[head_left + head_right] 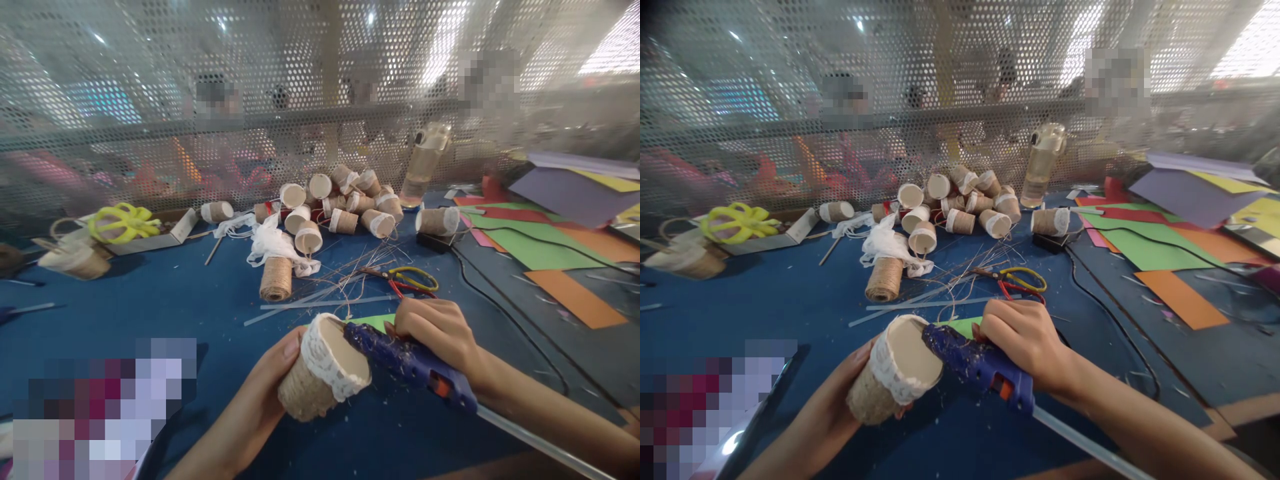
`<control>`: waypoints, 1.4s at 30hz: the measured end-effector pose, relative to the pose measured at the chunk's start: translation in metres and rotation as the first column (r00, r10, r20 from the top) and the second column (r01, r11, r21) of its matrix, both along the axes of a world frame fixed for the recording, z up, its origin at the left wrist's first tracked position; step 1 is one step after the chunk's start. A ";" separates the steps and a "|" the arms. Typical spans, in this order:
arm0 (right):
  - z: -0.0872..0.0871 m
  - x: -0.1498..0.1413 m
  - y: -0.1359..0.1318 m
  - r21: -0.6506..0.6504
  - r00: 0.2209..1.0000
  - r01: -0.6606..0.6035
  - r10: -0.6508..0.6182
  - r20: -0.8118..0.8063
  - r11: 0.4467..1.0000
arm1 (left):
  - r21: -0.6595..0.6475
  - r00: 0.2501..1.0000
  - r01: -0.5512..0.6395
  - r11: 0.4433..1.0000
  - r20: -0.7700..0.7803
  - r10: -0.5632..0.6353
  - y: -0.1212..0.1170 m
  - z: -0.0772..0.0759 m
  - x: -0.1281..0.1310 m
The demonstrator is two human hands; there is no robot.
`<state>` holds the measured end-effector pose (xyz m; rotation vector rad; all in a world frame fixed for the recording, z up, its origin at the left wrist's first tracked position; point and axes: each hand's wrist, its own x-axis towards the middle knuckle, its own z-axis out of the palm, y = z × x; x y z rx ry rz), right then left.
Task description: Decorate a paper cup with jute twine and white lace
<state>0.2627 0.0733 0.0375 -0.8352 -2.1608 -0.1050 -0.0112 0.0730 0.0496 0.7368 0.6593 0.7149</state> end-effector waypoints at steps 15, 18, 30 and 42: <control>-0.001 0.001 -0.001 0.018 1.000 0.008 -0.008 -0.006 1.000 | -0.015 1.000 -0.028 0.999 -0.001 0.028 -0.001 0.004 0.001; -0.002 0.001 -0.001 0.004 1.000 0.020 -0.020 -0.010 1.000 | -0.009 1.000 -0.019 1.000 0.017 0.019 0.000 0.004 0.001; 0.003 0.000 -0.002 0.053 1.000 0.004 -0.005 0.007 0.999 | -0.037 0.998 -0.020 0.999 0.053 0.022 0.000 0.003 -0.002; 0.002 0.000 0.000 0.053 1.000 0.012 -0.013 0.027 0.999 | -0.060 0.999 -0.030 0.998 -0.041 0.027 0.000 0.003 -0.002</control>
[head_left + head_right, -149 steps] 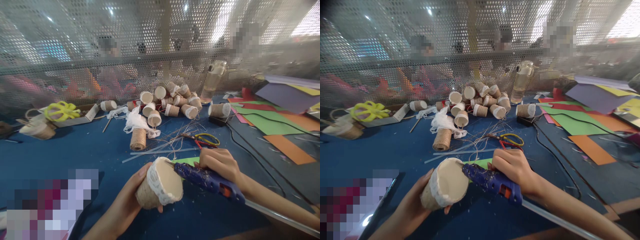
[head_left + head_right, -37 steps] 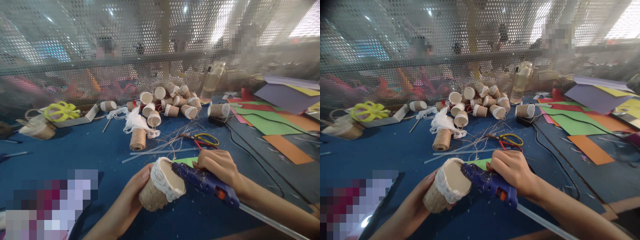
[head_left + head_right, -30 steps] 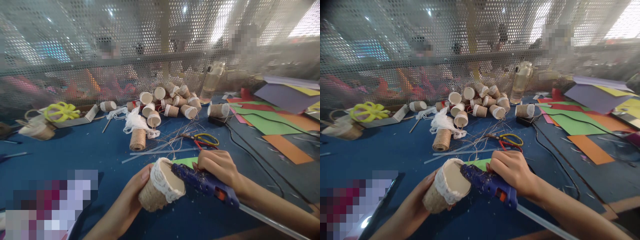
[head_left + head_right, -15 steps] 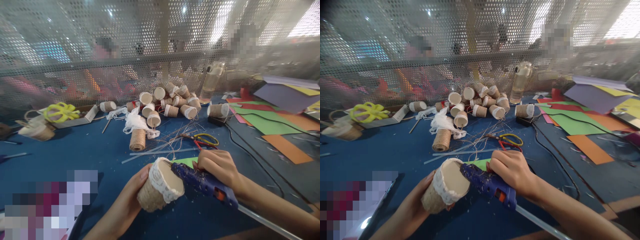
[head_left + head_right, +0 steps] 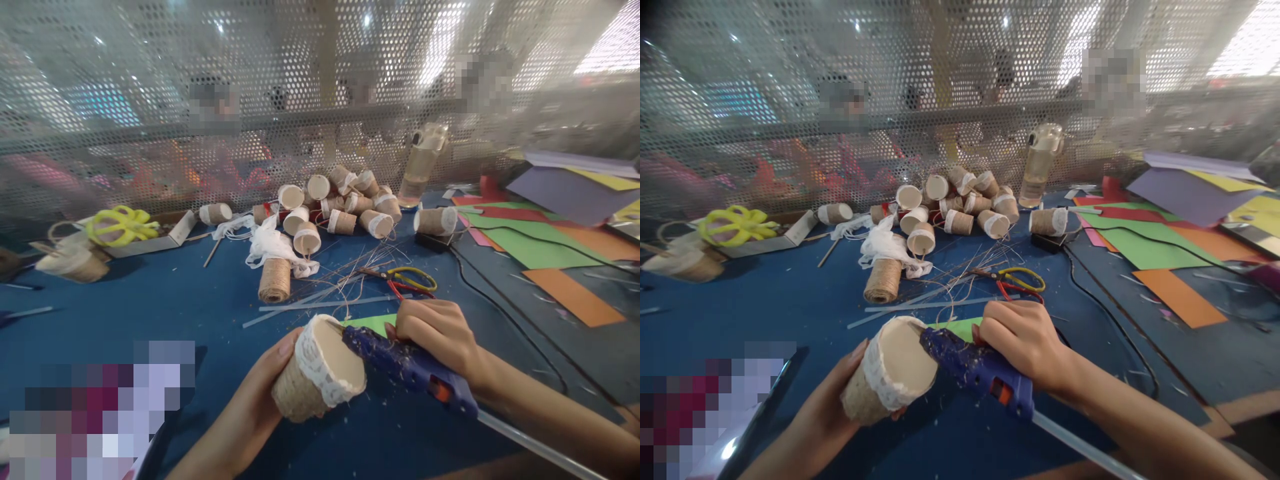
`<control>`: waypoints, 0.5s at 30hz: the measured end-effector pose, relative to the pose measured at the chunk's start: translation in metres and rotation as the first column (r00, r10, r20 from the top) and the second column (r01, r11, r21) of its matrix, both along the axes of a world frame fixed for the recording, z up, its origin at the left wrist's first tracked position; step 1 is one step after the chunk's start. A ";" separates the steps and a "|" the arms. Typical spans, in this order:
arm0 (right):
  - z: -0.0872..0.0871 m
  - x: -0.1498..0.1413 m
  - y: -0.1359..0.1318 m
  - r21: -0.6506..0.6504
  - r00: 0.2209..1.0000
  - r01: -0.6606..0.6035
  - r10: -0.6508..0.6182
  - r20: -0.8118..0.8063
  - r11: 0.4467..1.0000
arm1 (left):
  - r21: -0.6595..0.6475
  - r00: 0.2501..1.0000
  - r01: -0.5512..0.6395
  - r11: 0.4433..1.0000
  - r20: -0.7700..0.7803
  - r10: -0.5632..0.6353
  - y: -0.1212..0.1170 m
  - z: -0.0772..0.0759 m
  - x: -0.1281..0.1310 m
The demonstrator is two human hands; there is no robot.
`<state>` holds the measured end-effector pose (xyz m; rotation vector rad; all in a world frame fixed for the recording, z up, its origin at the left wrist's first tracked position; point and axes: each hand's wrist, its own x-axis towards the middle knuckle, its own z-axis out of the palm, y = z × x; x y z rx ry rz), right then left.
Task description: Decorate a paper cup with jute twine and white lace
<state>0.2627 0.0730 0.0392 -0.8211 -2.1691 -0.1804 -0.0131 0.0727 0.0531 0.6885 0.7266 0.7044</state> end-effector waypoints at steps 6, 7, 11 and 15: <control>-0.002 0.000 -0.001 -0.025 1.000 0.021 -0.020 0.016 0.999 | 0.022 0.999 0.000 1.000 0.052 -0.001 0.001 0.000 0.001; -0.002 0.001 -0.001 -0.027 1.000 0.021 -0.020 0.021 0.999 | 0.009 0.999 0.012 1.000 0.053 -0.012 0.002 0.002 0.002; 0.000 0.001 -0.001 -0.017 1.000 -0.001 0.001 -0.016 1.000 | -0.007 0.998 0.002 1.000 0.057 -0.001 0.002 0.005 0.003; 0.003 0.000 0.000 -0.030 1.000 0.006 -0.006 0.000 1.000 | 0.036 1.000 -0.025 0.999 -0.003 0.025 0.000 0.004 0.002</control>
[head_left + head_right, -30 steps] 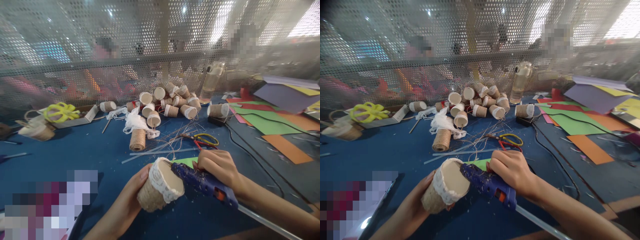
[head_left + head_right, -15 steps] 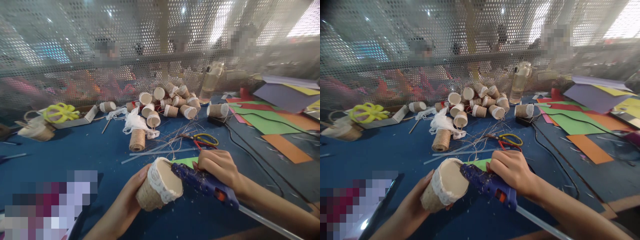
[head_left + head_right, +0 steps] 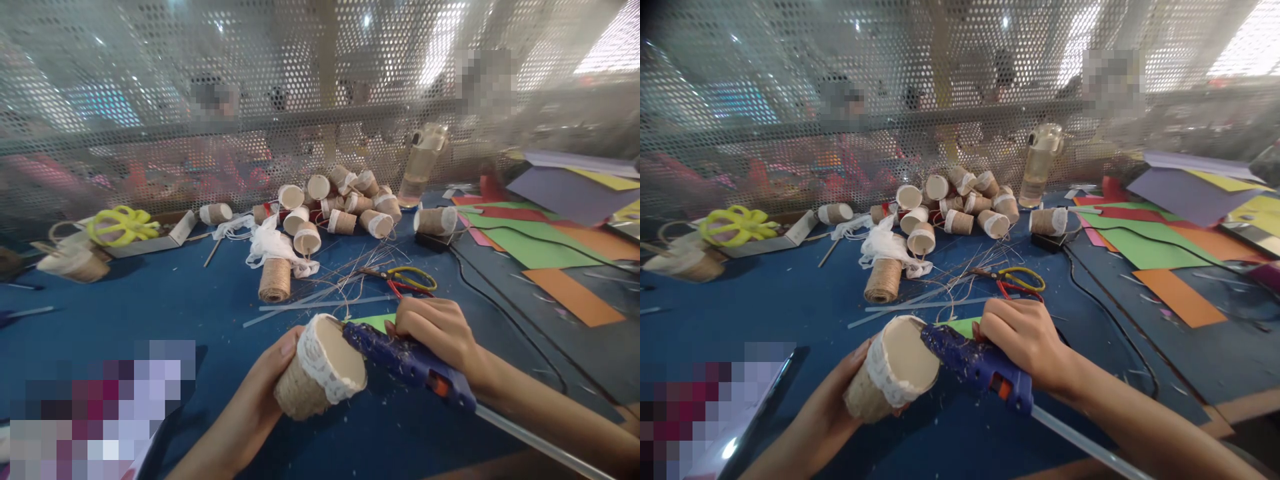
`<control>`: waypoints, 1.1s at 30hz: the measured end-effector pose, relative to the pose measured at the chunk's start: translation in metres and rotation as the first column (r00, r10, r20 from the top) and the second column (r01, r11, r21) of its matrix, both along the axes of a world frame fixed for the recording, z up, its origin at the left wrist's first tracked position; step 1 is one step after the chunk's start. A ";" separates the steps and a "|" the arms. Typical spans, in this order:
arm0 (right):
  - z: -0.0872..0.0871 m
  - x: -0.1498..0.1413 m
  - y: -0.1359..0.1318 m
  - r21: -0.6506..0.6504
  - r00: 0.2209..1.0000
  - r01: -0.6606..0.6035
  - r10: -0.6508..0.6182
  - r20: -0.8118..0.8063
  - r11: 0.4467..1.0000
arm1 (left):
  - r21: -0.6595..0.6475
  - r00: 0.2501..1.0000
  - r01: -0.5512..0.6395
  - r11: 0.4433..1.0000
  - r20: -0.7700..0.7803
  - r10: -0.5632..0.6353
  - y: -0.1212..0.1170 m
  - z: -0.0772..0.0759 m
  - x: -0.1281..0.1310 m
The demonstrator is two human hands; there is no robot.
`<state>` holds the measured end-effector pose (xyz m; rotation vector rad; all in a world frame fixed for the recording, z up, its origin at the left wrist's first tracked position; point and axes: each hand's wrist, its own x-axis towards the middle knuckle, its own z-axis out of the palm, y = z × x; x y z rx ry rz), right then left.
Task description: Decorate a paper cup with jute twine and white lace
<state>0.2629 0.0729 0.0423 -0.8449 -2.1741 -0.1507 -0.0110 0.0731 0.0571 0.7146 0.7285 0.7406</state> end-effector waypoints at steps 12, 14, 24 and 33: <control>-0.005 0.000 0.000 -0.009 1.000 -0.002 0.002 -0.026 1.000 | 0.049 0.999 -0.002 0.999 -0.050 0.005 0.001 -0.003 0.001; -0.004 0.001 0.000 -0.021 1.000 -0.008 0.008 -0.003 1.000 | 0.047 0.998 -0.019 0.999 -0.061 0.021 0.001 -0.002 0.001; 0.001 0.000 0.002 -0.018 1.000 0.001 -0.001 0.018 1.000 | 0.059 0.994 -0.076 0.995 -0.078 0.081 0.001 -0.001 0.000; 0.001 0.002 0.001 0.001 1.000 0.007 -0.007 -0.006 1.000 | 0.044 0.983 -0.145 0.988 -0.103 0.149 0.000 0.006 0.005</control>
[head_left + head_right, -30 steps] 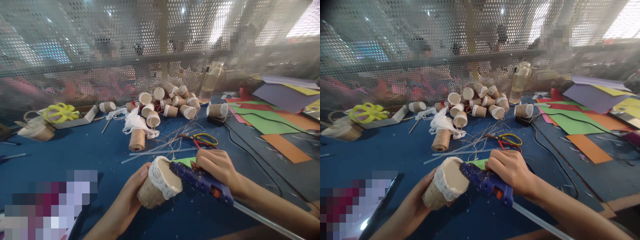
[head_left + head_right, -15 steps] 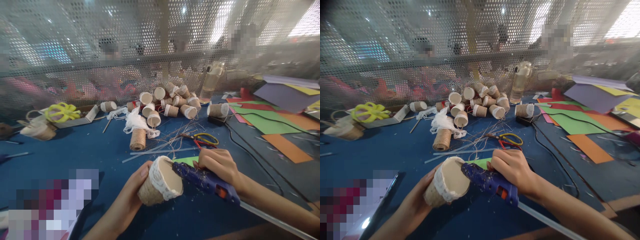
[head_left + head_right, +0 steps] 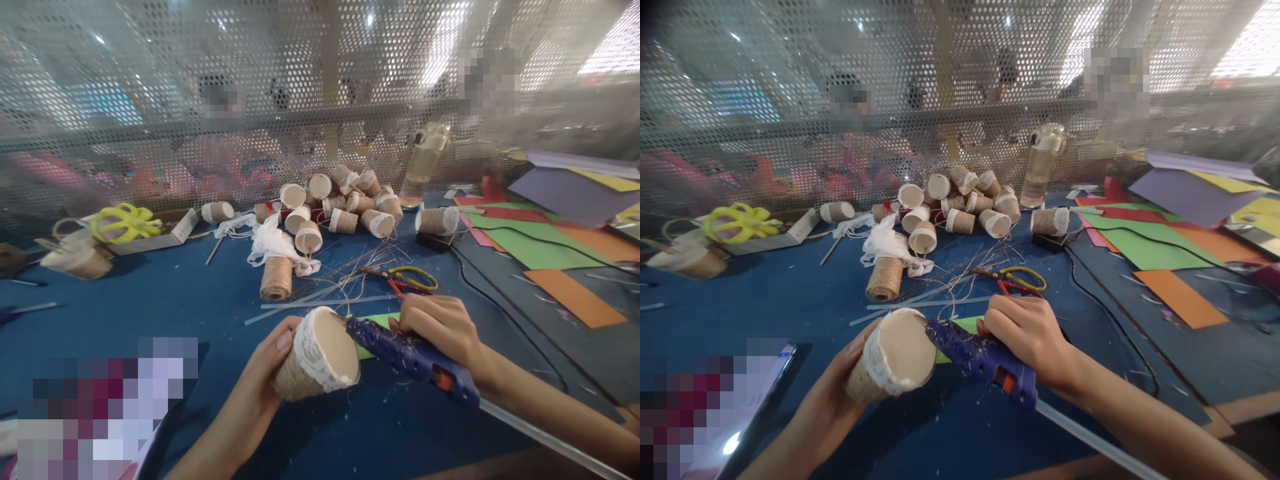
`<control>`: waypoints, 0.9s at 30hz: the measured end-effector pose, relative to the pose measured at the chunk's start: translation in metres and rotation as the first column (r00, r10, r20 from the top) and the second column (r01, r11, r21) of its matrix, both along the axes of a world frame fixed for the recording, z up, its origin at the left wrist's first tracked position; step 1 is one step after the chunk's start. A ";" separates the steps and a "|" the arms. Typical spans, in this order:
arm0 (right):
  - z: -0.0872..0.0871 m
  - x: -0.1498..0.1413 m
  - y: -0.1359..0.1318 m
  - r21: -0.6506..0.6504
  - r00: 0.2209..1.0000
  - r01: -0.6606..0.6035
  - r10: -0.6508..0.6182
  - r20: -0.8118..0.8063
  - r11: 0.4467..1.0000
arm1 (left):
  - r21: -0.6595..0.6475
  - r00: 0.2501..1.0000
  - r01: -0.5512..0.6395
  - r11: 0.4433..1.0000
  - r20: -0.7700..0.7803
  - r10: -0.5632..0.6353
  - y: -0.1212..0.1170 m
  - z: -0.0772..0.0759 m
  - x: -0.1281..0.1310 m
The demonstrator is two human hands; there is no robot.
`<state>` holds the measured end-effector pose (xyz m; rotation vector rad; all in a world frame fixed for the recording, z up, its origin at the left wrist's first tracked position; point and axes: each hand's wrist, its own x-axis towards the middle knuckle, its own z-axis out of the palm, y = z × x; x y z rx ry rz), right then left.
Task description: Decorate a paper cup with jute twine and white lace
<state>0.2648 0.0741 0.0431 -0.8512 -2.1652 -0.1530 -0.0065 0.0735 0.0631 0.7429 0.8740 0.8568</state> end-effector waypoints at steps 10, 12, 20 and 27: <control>-0.004 0.003 -0.001 0.002 1.000 -0.015 0.015 -0.010 1.000 | 0.017 0.998 -0.045 0.999 -0.050 0.046 -0.002 0.005 0.002; -0.004 0.003 -0.001 -0.015 1.000 -0.003 0.002 -0.004 1.000 | 0.013 0.998 -0.041 0.999 -0.041 0.041 -0.001 0.005 0.002; -0.003 0.002 -0.001 0.044 0.999 -0.021 0.022 -0.031 0.999 | 0.020 0.998 -0.003 1.000 -0.057 0.004 0.000 0.004 -0.001; -0.005 0.001 -0.001 -0.011 1.000 0.000 0.000 0.020 1.000 | -0.011 0.996 -0.007 1.000 -0.088 0.006 -0.001 0.006 -0.002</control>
